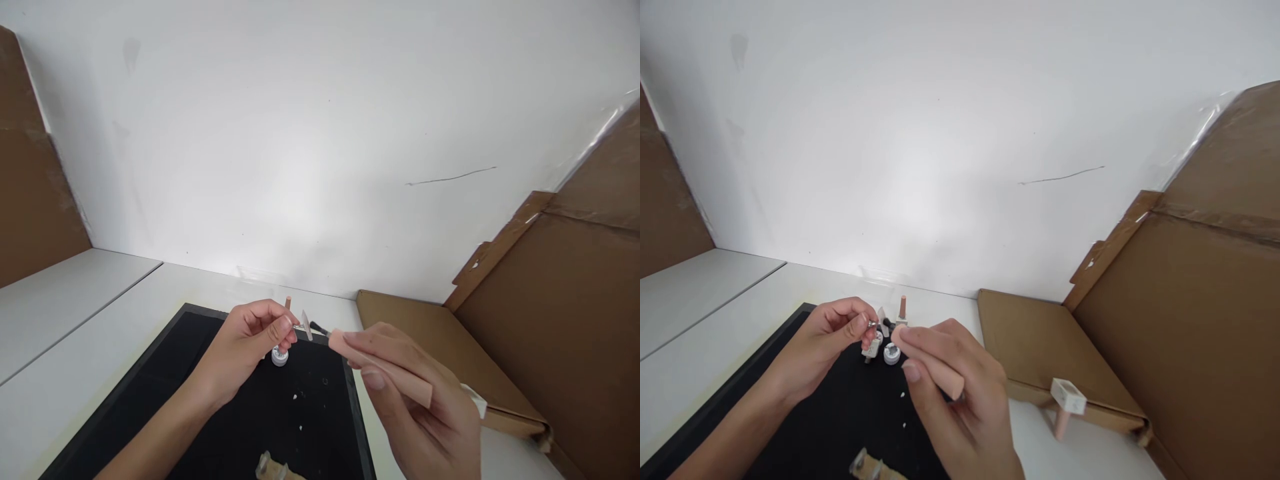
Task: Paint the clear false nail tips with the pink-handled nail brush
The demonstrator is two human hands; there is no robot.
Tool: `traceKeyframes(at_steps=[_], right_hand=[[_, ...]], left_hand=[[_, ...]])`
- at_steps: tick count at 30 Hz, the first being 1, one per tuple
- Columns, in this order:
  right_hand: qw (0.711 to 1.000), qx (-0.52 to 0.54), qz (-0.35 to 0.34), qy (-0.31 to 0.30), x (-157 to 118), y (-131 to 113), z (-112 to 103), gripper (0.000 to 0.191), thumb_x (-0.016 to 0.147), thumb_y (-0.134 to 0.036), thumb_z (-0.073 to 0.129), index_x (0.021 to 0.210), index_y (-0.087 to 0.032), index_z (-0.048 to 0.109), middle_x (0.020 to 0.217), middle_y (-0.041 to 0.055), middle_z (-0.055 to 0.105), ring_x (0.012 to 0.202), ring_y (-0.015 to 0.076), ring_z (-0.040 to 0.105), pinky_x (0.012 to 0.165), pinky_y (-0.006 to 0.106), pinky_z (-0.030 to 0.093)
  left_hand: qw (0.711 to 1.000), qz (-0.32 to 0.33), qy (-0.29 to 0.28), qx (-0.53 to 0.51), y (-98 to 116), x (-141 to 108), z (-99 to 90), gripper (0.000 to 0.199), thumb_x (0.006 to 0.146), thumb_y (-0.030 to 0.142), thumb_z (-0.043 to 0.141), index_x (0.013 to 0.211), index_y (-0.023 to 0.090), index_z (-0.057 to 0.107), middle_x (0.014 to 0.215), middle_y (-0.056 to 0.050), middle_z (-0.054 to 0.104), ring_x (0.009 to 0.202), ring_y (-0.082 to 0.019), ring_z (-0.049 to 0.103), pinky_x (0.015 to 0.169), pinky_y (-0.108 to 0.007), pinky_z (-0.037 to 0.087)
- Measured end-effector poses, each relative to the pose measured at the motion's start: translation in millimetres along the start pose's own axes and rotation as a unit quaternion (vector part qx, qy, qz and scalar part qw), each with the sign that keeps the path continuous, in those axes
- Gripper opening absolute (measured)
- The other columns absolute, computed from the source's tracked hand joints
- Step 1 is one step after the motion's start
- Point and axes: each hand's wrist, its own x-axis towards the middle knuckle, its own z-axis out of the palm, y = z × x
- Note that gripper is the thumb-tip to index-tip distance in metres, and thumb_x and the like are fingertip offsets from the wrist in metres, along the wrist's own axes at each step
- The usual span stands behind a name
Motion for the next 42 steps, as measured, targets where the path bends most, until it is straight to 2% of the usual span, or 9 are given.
traceKeyframes(at_steps=[4,10,16,22,27,33,36,39,42], right_hand=[[1.000,-0.007,0.005,-0.014,2.0,-0.6,2.4,0.027,0.086,-0.012,0.056,0.109,-0.025,0.063,0.085,0.0042,0.069,0.074,0.0166,0.062,0.055,0.026,0.049],[1.000,-0.020,0.005,-0.024,2.0,-1.9,3.1,0.017,0.086,-0.012,0.055,0.098,-0.021,0.065,0.075,0.0029,0.067,0.066,0.0144,0.060,0.053,0.024,0.047],[1.000,-0.016,-0.002,-0.010,-0.7,-0.6,1.9,0.027,0.087,-0.012,0.055,0.111,-0.024,0.061,0.084,0.0033,0.067,0.075,0.0150,0.060,0.056,0.024,0.049],[1.000,-0.014,0.003,-0.015,0.4,1.3,2.5,0.017,0.086,-0.012,0.054,0.096,-0.021,0.065,0.074,0.0032,0.067,0.061,0.0146,0.058,0.050,0.027,0.046],[1.000,-0.019,-0.003,-0.007,-0.5,0.6,2.6,0.029,0.087,-0.012,0.055,0.112,-0.024,0.061,0.084,0.0045,0.068,0.074,0.0170,0.061,0.056,0.027,0.049],[1.000,-0.023,-0.002,-0.017,-0.3,0.8,3.9,0.018,0.085,-0.011,0.055,0.097,-0.021,0.064,0.073,0.0031,0.066,0.058,0.0140,0.055,0.049,0.026,0.045],[1.000,-0.026,-0.008,-0.001,0.4,-0.4,3.1,0.023,0.085,-0.011,0.055,0.103,-0.023,0.064,0.073,0.0036,0.066,0.063,0.0168,0.058,0.050,0.027,0.046],[0.999,-0.030,-0.021,-0.014,2.7,-1.6,2.4,0.032,0.084,-0.009,0.056,0.111,-0.025,0.062,0.081,0.0054,0.068,0.072,0.0190,0.062,0.054,0.029,0.050],[0.999,-0.030,-0.024,-0.035,4.4,-1.7,1.4,0.030,0.082,-0.006,0.055,0.106,-0.023,0.063,0.075,0.0040,0.067,0.064,0.0170,0.059,0.051,0.028,0.049]], left_hand=[[1.000,0.005,-0.008,-0.005,0.4,0.2,1.0,0.026,0.076,0.041,0.070,0.072,0.016,0.068,0.059,0.002,0.059,0.058,-0.009,0.049,0.061,-0.021,0.039],[1.000,0.008,-0.002,-0.010,-0.7,0.8,-0.5,0.026,0.075,0.041,0.071,0.070,0.016,0.068,0.061,0.001,0.061,0.059,-0.009,0.050,0.060,-0.021,0.040],[1.000,0.001,0.004,-0.014,1.0,0.1,1.4,0.028,0.071,0.042,0.074,0.068,0.015,0.068,0.058,0.002,0.059,0.057,-0.009,0.050,0.059,-0.021,0.041],[1.000,0.008,0.005,-0.014,0.5,0.2,0.4,0.026,0.073,0.041,0.073,0.067,0.016,0.067,0.061,0.001,0.061,0.059,-0.009,0.051,0.061,-0.022,0.040],[1.000,0.010,0.000,-0.016,0.8,0.4,0.7,0.025,0.074,0.040,0.072,0.068,0.016,0.068,0.061,0.001,0.062,0.059,-0.009,0.051,0.062,-0.021,0.040],[1.000,0.013,0.002,-0.016,1.4,0.7,1.1,0.025,0.074,0.039,0.073,0.068,0.016,0.068,0.060,0.001,0.062,0.059,-0.010,0.052,0.063,-0.022,0.040],[1.000,0.013,0.002,-0.013,1.9,0.4,0.5,0.024,0.074,0.039,0.072,0.068,0.016,0.068,0.062,0.001,0.063,0.060,-0.010,0.052,0.063,-0.023,0.040],[1.000,0.018,0.004,-0.009,2.4,0.2,0.7,0.023,0.074,0.038,0.073,0.068,0.016,0.068,0.061,0.001,0.062,0.060,-0.010,0.052,0.064,-0.023,0.040],[1.000,0.022,0.004,-0.008,2.5,0.1,1.3,0.024,0.074,0.038,0.073,0.066,0.016,0.067,0.059,0.001,0.061,0.061,-0.011,0.052,0.065,-0.023,0.040]])
